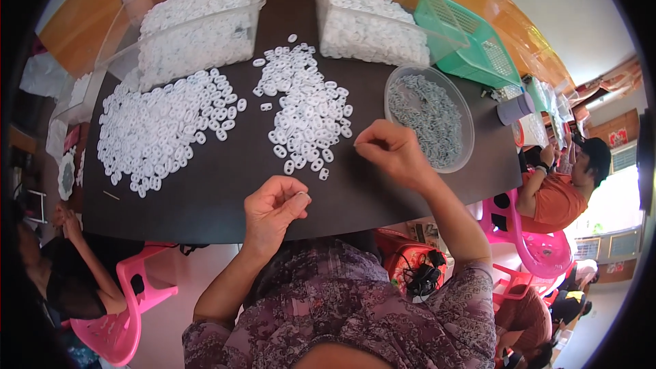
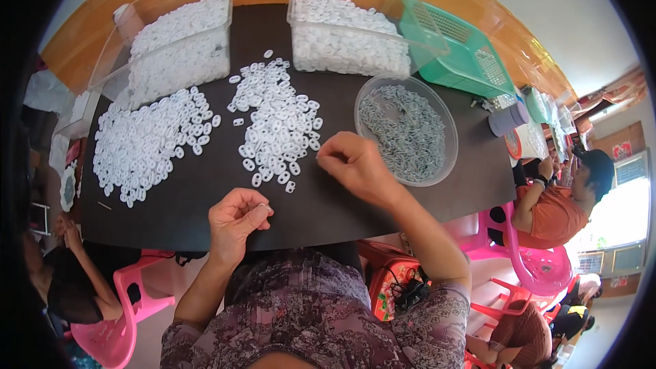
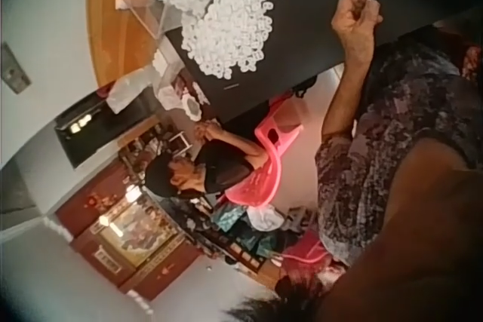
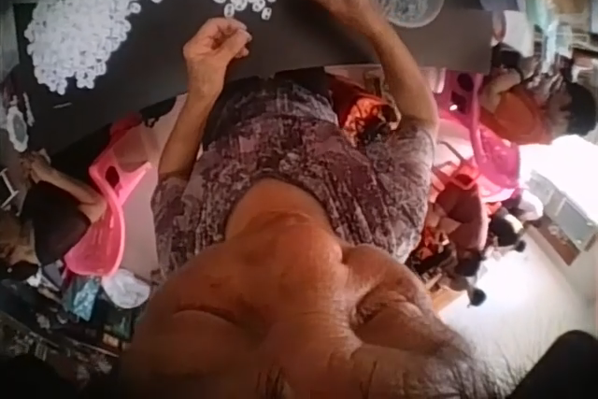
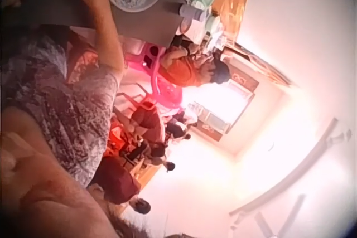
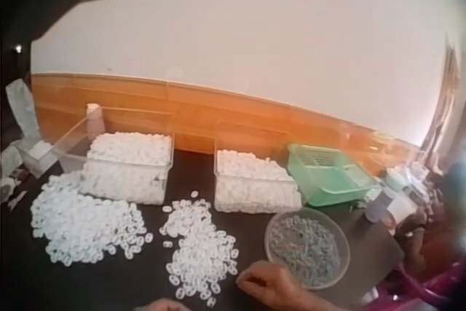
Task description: Assembling white plastic pieces by inserting small grey pins into them.
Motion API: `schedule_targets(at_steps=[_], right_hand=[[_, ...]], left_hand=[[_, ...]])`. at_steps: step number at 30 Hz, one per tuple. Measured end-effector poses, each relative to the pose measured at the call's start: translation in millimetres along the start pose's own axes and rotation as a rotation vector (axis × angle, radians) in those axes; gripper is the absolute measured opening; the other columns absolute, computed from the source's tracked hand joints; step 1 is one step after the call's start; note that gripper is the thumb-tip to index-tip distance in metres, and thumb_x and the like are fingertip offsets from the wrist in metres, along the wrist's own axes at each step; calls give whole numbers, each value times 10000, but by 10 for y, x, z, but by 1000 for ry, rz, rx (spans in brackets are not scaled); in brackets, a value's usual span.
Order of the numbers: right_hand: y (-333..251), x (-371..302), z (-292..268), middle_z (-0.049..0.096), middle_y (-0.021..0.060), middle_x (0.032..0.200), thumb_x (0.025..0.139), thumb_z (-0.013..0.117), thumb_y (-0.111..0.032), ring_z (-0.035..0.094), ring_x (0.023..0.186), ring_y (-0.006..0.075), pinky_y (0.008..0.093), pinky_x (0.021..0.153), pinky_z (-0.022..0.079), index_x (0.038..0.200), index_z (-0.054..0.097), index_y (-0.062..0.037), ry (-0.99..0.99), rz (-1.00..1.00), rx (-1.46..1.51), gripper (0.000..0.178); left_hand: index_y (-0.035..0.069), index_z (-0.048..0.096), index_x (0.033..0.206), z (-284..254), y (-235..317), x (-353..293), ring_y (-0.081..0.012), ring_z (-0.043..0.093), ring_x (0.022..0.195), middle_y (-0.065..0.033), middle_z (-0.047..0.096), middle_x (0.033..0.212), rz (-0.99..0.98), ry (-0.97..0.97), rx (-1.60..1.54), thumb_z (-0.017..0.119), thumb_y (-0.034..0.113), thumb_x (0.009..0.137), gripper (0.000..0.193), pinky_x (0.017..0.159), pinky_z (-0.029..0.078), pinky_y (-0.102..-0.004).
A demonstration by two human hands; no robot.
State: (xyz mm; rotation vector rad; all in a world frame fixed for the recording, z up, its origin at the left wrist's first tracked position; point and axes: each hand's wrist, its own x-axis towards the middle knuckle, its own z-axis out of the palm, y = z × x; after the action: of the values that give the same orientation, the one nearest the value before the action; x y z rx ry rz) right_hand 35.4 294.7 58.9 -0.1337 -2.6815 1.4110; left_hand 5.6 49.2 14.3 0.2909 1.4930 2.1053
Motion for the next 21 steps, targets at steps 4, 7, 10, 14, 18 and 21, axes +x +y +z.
schedule_targets(at_steps=[4,7,10,14,18,21], right_hand=[[113,94,262,580,104,757,758,639,-15,576,707,238,328,607,455,786,611,-11,18,-215,-196,40],[193,113,319,588,108,804,757,645,-2,584,708,231,322,598,460,829,608,-7,56,-274,-310,82],[168,68,307,595,123,795,731,634,16,585,743,287,371,636,465,813,596,-14,93,-250,-298,95],[180,6,252,599,120,781,720,640,13,581,778,316,403,667,465,804,605,-24,127,-204,-317,99],[194,-22,267,599,113,777,721,661,-3,578,771,310,394,662,464,810,619,-27,155,-167,-316,101],[169,16,331,594,106,765,723,675,-22,575,761,303,390,657,463,804,629,-33,170,-227,-336,94]], left_hand=[[-22,603,950,-58,-13,1,-59,573,677,-34,623,816,3,-25,-30,653,62,867,129,619,504,-201],[-24,602,956,-103,-44,-3,-57,570,680,-36,622,816,16,-39,-33,657,61,865,136,624,509,-202],[-23,602,957,-103,-44,-10,-57,572,691,-36,621,820,27,-40,-58,654,54,866,131,629,515,-205],[-26,598,923,-84,-42,-7,-76,572,625,-67,638,790,44,-19,-67,656,67,865,124,596,492,-198],[-26,597,928,-98,-55,-4,-76,573,630,-67,638,794,52,-35,-60,657,65,865,126,594,492,-198],[-27,597,932,-99,-70,-14,-76,574,634,-67,638,798,56,-39,-57,656,64,866,127,599,495,-199]])
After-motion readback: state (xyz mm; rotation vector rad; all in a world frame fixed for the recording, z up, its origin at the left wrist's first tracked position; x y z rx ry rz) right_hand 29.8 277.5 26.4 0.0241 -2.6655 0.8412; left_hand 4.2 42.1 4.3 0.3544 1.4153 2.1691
